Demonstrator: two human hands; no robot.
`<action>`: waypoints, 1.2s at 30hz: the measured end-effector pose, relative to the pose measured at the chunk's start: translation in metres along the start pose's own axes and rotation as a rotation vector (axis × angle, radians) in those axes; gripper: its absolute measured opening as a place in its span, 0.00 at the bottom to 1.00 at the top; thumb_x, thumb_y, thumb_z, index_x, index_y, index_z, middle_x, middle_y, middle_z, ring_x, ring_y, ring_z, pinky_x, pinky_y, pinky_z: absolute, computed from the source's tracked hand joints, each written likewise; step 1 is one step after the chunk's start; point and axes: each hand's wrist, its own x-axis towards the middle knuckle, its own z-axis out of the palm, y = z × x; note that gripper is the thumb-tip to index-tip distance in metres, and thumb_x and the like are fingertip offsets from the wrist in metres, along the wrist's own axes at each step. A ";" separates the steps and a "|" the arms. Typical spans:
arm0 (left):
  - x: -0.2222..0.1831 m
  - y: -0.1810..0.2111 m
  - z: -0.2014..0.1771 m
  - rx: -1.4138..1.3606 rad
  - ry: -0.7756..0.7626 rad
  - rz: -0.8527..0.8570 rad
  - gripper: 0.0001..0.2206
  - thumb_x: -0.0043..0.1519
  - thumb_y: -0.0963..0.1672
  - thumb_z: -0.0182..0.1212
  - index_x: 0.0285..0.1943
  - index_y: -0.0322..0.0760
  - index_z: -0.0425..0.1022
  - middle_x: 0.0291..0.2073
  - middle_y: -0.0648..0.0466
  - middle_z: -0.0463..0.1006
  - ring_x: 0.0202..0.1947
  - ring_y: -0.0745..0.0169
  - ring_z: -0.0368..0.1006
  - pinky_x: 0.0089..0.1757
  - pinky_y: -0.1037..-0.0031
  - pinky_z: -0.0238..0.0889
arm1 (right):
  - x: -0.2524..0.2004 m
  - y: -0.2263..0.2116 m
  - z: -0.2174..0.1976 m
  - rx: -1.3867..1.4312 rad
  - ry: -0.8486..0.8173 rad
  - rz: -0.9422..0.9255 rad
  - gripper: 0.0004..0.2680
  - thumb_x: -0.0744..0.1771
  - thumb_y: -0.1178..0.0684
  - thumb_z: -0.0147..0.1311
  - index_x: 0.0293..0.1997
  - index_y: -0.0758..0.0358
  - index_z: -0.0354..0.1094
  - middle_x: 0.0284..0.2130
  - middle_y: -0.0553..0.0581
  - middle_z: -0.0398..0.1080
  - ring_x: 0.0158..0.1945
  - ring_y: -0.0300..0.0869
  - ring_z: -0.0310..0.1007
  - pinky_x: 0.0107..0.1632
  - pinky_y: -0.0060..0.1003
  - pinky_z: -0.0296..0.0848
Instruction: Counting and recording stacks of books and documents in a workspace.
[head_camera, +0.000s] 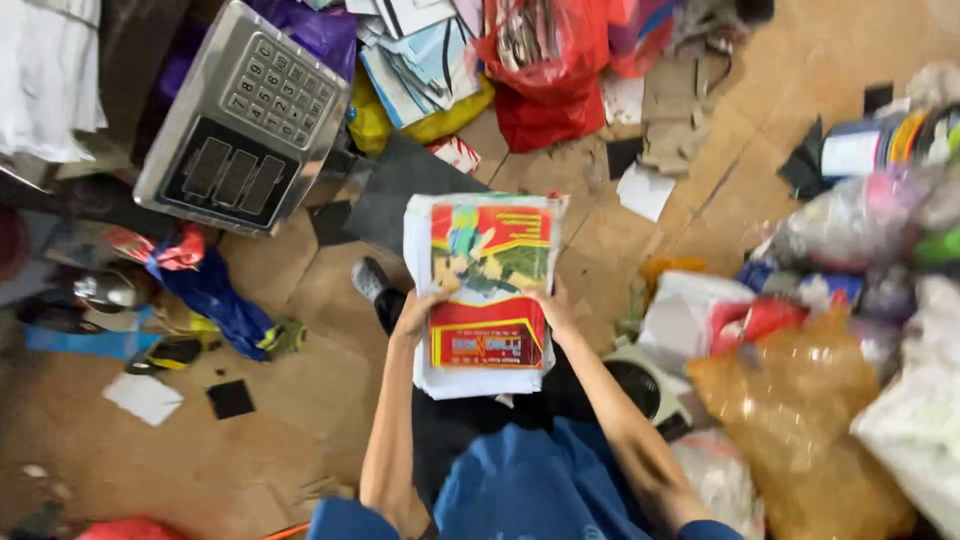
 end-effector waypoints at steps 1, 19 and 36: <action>0.005 -0.009 0.000 -0.015 0.043 0.038 0.18 0.56 0.44 0.67 0.51 0.25 0.80 0.43 0.48 0.83 0.45 0.56 0.78 0.49 0.67 0.71 | 0.021 -0.001 0.001 -0.086 -0.051 0.063 0.22 0.61 0.52 0.64 0.60 0.66 0.65 0.45 0.59 0.75 0.44 0.41 0.76 0.49 0.37 0.76; 0.223 -0.142 -0.097 -0.634 0.488 0.266 0.18 0.58 0.44 0.68 0.56 0.31 0.76 0.48 0.50 0.81 0.48 0.58 0.78 0.50 0.66 0.71 | 0.347 0.109 0.130 -0.672 -0.723 0.076 0.17 0.59 0.48 0.70 0.47 0.68 0.76 0.39 0.57 0.79 0.39 0.41 0.79 0.45 0.37 0.78; 0.185 -0.079 -0.046 -0.287 0.881 0.204 0.26 0.50 0.51 0.70 0.49 0.23 0.80 0.44 0.43 0.84 0.44 0.55 0.79 0.45 0.69 0.69 | 0.284 0.082 0.161 -0.988 -0.469 -0.451 0.30 0.58 0.43 0.70 0.63 0.64 0.63 0.53 0.68 0.73 0.57 0.57 0.72 0.60 0.48 0.70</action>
